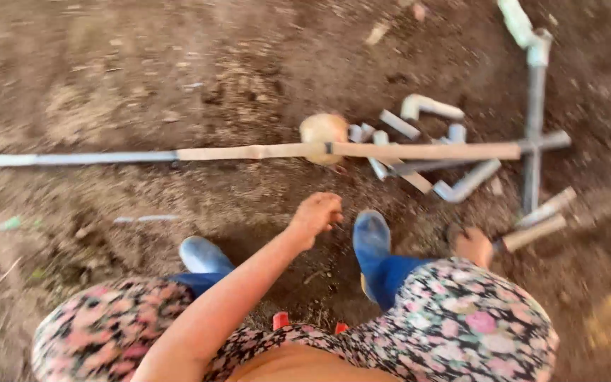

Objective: The person wraps black tape around a joint connecting a white pipe to a rock-like object. They then pick up a hacksaw and cut a small white PVC elbow fitting while kneeling on the ground.

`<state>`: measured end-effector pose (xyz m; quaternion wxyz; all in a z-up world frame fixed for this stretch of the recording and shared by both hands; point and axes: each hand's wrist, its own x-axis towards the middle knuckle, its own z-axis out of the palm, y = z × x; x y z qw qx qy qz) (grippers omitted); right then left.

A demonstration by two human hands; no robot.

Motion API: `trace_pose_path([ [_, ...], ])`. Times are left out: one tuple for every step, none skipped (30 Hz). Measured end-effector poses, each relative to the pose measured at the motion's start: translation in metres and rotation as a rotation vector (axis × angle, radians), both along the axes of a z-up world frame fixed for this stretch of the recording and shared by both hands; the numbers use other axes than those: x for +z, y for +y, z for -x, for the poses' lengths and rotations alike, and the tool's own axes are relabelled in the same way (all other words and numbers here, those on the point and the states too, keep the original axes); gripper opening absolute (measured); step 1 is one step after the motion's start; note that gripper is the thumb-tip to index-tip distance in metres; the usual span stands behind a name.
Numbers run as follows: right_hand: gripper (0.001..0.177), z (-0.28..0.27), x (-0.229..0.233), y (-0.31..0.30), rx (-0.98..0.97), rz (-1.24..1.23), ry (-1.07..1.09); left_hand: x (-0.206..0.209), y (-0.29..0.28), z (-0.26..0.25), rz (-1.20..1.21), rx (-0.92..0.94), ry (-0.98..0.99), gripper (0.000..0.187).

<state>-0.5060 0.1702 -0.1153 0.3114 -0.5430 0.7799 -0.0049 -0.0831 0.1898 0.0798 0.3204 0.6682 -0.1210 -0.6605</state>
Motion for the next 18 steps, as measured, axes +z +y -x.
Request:
trace_pose_path([
  [0.034,0.005,-0.012,-0.008,0.048,0.016,-0.023,-0.004,0.005,0.004,0.016,0.048,-0.023,0.037],
  [0.034,-0.003,-0.029,-0.025,0.13,0.027,-0.052,-0.008,0.011,0.002,0.055,0.012,-0.058,0.039],
  [0.034,-0.016,-0.044,-0.041,0.213,0.039,-0.08,-0.013,0.016,-0.003,0.091,-0.024,-0.097,0.042],
  [0.033,-0.034,-0.055,-0.062,0.296,0.051,-0.105,-0.019,0.019,-0.004,0.102,0.048,-0.135,0.042],
  [0.033,-0.053,-0.064,-0.084,0.38,0.064,-0.13,-0.026,0.02,-0.007,0.134,0.03,-0.176,0.037],
  [0.033,-0.063,-0.069,-0.1,0.453,0.073,-0.143,-0.035,0.021,-0.004,0.16,0.001,-0.206,0.033],
  [0.033,-0.079,-0.071,-0.116,0.525,0.083,-0.155,-0.013,0.02,-0.014,0.165,0.063,-0.234,0.033],
  [0.033,-0.086,-0.071,-0.123,0.584,0.087,-0.159,0.007,0.021,-0.018,0.207,-0.071,-0.314,0.029],
  [0.034,-0.092,-0.072,-0.133,0.642,0.091,-0.163,0.027,0.02,-0.021,0.241,-0.205,-0.393,0.026],
  [0.034,-0.096,-0.065,-0.138,0.67,0.106,-0.163,0.05,0.027,-0.033,0.249,-0.188,-0.411,0.026],
  [0.034,-0.1,-0.058,-0.146,0.698,0.121,-0.162,0.074,0.034,-0.044,0.3,-0.304,-0.4,0.029],
  [0.035,-0.098,-0.051,-0.152,0.713,0.135,-0.155,0.097,0.04,-0.049,0.352,-0.432,-0.382,0.032],
  [0.035,-0.098,-0.047,-0.155,0.728,0.15,-0.148,0.125,0.045,-0.062,0.363,-0.427,-0.394,0.032],
  [0.036,-0.094,-0.039,-0.163,0.746,0.163,-0.137,0.154,0.05,-0.075,0.394,-0.67,-0.537,0.035],
  [0.036,-0.088,-0.03,-0.173,0.765,0.176,-0.126,0.182,0.055,-0.088,0.418,-0.914,-0.681,0.038],
  [0.037,-0.093,-0.022,-0.179,0.789,0.187,-0.121,0.179,0.056,-0.099,0.418,-0.899,-0.697,0.038],
  [0.038,-0.099,-0.015,-0.185,0.812,0.199,-0.116,0.176,0.058,-0.11,0.334,-1.046,-0.827,0.039],
  [0.038,-0.105,-0.007,-0.188,0.835,0.207,-0.111,0.175,0.06,-0.124,0.238,-1.193,-0.951,0.041],
])
